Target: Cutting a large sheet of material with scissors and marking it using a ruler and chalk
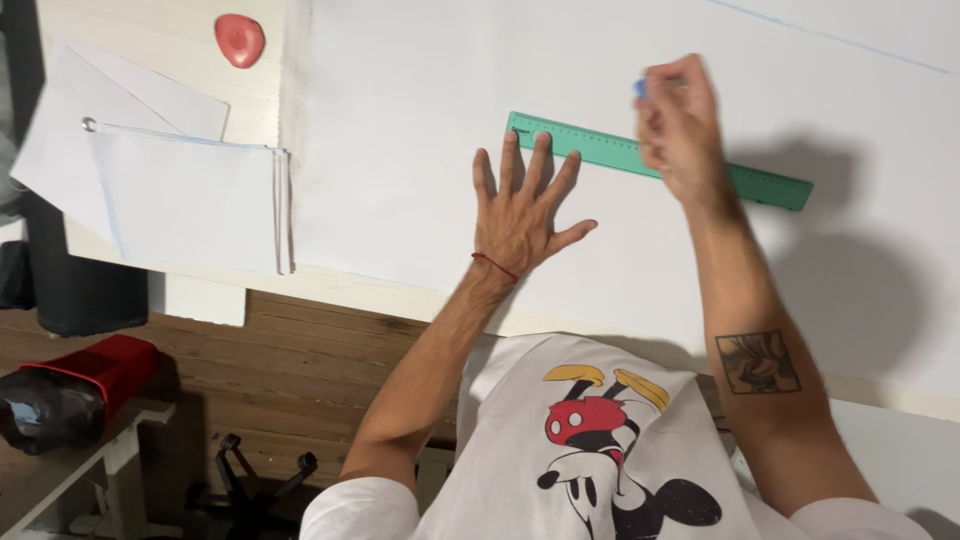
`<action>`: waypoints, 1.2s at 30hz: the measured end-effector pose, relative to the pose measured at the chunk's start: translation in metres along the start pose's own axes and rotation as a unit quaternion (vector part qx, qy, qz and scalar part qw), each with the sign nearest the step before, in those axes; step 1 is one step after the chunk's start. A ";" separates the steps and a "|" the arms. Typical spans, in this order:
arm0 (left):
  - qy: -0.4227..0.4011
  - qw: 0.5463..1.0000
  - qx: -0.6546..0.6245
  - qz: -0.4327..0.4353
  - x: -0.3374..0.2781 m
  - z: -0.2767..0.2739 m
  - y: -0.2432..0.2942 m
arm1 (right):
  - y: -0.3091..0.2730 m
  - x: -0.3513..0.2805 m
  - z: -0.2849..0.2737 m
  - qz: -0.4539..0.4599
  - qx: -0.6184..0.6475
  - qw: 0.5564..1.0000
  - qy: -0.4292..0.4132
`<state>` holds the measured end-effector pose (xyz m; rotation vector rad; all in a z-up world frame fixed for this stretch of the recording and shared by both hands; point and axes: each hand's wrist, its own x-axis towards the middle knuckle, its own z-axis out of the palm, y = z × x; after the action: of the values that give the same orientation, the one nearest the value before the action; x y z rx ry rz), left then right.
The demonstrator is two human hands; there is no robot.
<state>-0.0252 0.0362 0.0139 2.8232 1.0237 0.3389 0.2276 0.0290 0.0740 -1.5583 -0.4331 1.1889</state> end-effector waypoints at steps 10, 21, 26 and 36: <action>0.026 1.000 0.001 -0.016 0.002 0.000 -0.002 | 0.005 0.032 0.092 -0.029 -0.346 0.929 -0.131; 0.010 1.000 0.008 -0.017 0.000 0.003 -0.004 | 0.009 0.038 0.103 -0.027 -0.371 0.917 -0.141; 0.015 0.999 0.024 -0.018 0.000 0.003 -0.004 | 0.030 0.046 0.096 -0.089 -0.364 0.919 -0.119; 0.000 0.999 0.034 -0.015 -0.002 0.005 -0.004 | 0.020 0.044 0.101 -0.058 -0.362 0.918 -0.154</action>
<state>-0.0280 0.0380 0.0083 2.8638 1.0963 0.3059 0.1547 0.1086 0.0434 -1.9206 -1.2712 1.2523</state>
